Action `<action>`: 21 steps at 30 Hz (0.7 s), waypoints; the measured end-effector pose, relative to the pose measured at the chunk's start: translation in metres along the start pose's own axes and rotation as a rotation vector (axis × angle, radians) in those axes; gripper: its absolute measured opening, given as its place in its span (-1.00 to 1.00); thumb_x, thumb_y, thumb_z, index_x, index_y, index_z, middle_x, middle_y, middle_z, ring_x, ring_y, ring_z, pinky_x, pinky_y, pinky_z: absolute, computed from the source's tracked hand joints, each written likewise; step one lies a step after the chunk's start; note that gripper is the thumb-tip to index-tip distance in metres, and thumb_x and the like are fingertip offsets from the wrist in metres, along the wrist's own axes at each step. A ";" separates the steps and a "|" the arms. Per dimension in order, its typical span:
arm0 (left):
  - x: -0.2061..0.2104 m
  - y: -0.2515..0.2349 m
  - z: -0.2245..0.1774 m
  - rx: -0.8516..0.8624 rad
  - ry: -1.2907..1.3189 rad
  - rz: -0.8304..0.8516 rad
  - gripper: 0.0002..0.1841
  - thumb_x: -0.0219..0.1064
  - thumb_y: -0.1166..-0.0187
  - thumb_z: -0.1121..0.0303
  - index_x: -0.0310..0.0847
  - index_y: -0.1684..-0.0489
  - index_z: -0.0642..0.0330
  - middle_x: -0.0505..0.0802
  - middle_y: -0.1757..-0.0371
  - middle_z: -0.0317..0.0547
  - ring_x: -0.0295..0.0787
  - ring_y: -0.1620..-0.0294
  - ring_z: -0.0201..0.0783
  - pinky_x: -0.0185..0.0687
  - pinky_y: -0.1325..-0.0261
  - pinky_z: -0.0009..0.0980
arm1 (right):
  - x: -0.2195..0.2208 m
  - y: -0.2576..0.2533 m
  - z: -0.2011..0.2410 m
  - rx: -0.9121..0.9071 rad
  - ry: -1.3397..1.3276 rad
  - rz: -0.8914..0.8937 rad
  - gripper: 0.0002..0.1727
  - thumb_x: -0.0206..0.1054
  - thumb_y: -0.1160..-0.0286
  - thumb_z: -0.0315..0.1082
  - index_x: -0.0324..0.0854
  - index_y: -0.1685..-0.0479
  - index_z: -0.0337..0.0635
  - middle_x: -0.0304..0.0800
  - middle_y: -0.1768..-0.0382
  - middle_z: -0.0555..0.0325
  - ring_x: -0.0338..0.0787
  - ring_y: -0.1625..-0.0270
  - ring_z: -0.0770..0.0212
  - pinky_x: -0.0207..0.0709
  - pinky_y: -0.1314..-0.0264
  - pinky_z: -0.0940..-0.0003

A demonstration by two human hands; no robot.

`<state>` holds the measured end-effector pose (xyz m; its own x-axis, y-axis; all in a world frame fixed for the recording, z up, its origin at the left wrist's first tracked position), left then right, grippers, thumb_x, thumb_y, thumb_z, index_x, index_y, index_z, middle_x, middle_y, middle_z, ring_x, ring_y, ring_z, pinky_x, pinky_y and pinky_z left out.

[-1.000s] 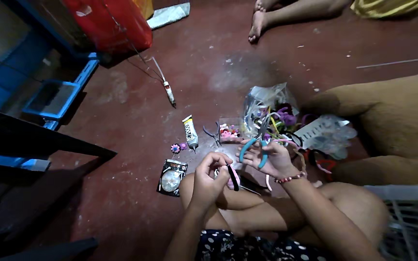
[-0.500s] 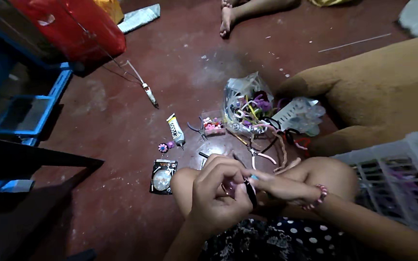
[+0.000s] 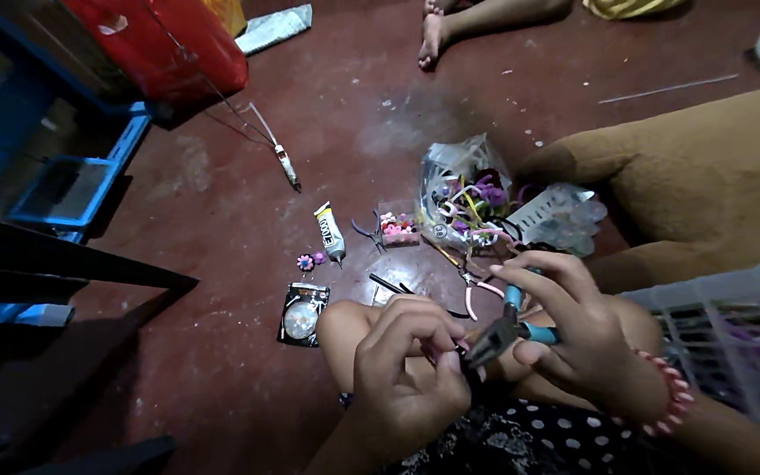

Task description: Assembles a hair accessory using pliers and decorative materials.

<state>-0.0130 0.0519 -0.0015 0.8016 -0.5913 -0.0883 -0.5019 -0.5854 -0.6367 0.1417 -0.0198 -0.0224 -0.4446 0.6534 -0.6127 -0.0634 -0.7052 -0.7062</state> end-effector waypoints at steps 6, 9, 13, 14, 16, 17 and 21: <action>0.001 -0.002 -0.007 0.068 -0.008 0.006 -0.79 0.16 -0.72 0.25 0.45 0.28 0.18 0.72 0.17 -0.34 0.62 -0.12 -0.70 0.44 -0.27 -0.76 | -0.012 -0.005 0.001 -0.065 0.121 -0.034 -0.17 -0.20 -0.70 0.35 0.53 -0.22 -0.32 0.52 -0.11 -0.25 0.53 -0.19 0.04 0.32 -0.32 0.42; 0.002 -0.003 -0.007 0.067 -0.013 0.005 -0.81 0.20 -0.67 0.30 0.47 0.29 0.21 0.73 0.18 -0.30 0.62 -0.10 -0.69 0.44 -0.25 -0.76 | -0.013 -0.006 0.002 -0.075 0.148 -0.027 -0.16 -0.22 -0.71 0.34 0.52 -0.26 -0.34 0.54 -0.14 -0.28 0.53 -0.23 0.01 0.31 -0.35 0.41; 0.002 -0.002 -0.007 0.073 -0.051 0.006 -0.83 0.23 -0.65 0.33 0.46 0.29 0.23 0.71 0.19 -0.28 0.63 -0.05 -0.68 0.47 -0.16 -0.80 | -0.017 -0.007 0.000 -0.098 0.172 0.002 -0.19 -0.17 -0.71 0.33 0.55 -0.23 -0.32 0.61 -0.13 -0.27 0.53 -0.24 -0.04 0.31 -0.35 0.36; 0.002 -0.001 -0.007 0.075 -0.070 0.000 -0.83 0.23 -0.64 0.33 0.46 0.30 0.23 0.71 0.20 -0.28 0.63 -0.03 -0.68 0.47 -0.16 -0.80 | -0.019 -0.008 0.000 -0.107 0.176 0.010 -0.19 -0.16 -0.71 0.32 0.56 -0.22 -0.33 0.62 -0.12 -0.27 0.54 -0.22 -0.05 0.32 -0.34 0.35; 0.002 0.000 -0.007 0.085 -0.099 -0.009 -0.85 0.23 -0.63 0.35 0.45 0.30 0.22 0.71 0.22 -0.27 0.64 -0.03 -0.66 0.46 -0.20 -0.78 | -0.022 -0.009 0.000 -0.118 0.187 0.023 -0.19 -0.16 -0.71 0.32 0.56 -0.24 -0.33 0.62 -0.10 -0.26 0.53 -0.21 -0.05 0.31 -0.33 0.36; 0.002 0.000 -0.006 0.088 -0.104 -0.011 -0.85 0.23 -0.62 0.36 0.45 0.30 0.23 0.71 0.22 -0.26 0.64 -0.04 -0.65 0.46 -0.21 -0.77 | -0.023 -0.010 0.000 -0.125 0.198 0.025 -0.19 -0.16 -0.71 0.32 0.56 -0.24 -0.33 0.62 -0.10 -0.26 0.53 -0.21 -0.05 0.31 -0.33 0.37; 0.003 0.000 -0.006 0.085 -0.112 -0.007 -0.85 0.23 -0.62 0.36 0.46 0.31 0.23 0.71 0.22 -0.26 0.64 -0.02 -0.66 0.46 -0.19 -0.78 | -0.026 -0.010 -0.001 -0.134 0.225 0.028 -0.20 -0.13 -0.72 0.29 0.58 -0.20 -0.36 0.63 -0.09 -0.31 0.54 -0.22 -0.09 0.32 -0.33 0.33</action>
<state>-0.0122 0.0470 0.0027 0.8388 -0.5188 -0.1653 -0.4704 -0.5376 -0.6998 0.1549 -0.0296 0.0002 -0.2340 0.6896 -0.6854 0.0720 -0.6907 -0.7195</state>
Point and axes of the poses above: each hand's wrist, its own y-axis away from the middle knuckle, its own x-axis out of the palm, z = x × y, the point moved 6 cm from there along -y, towards the middle knuckle
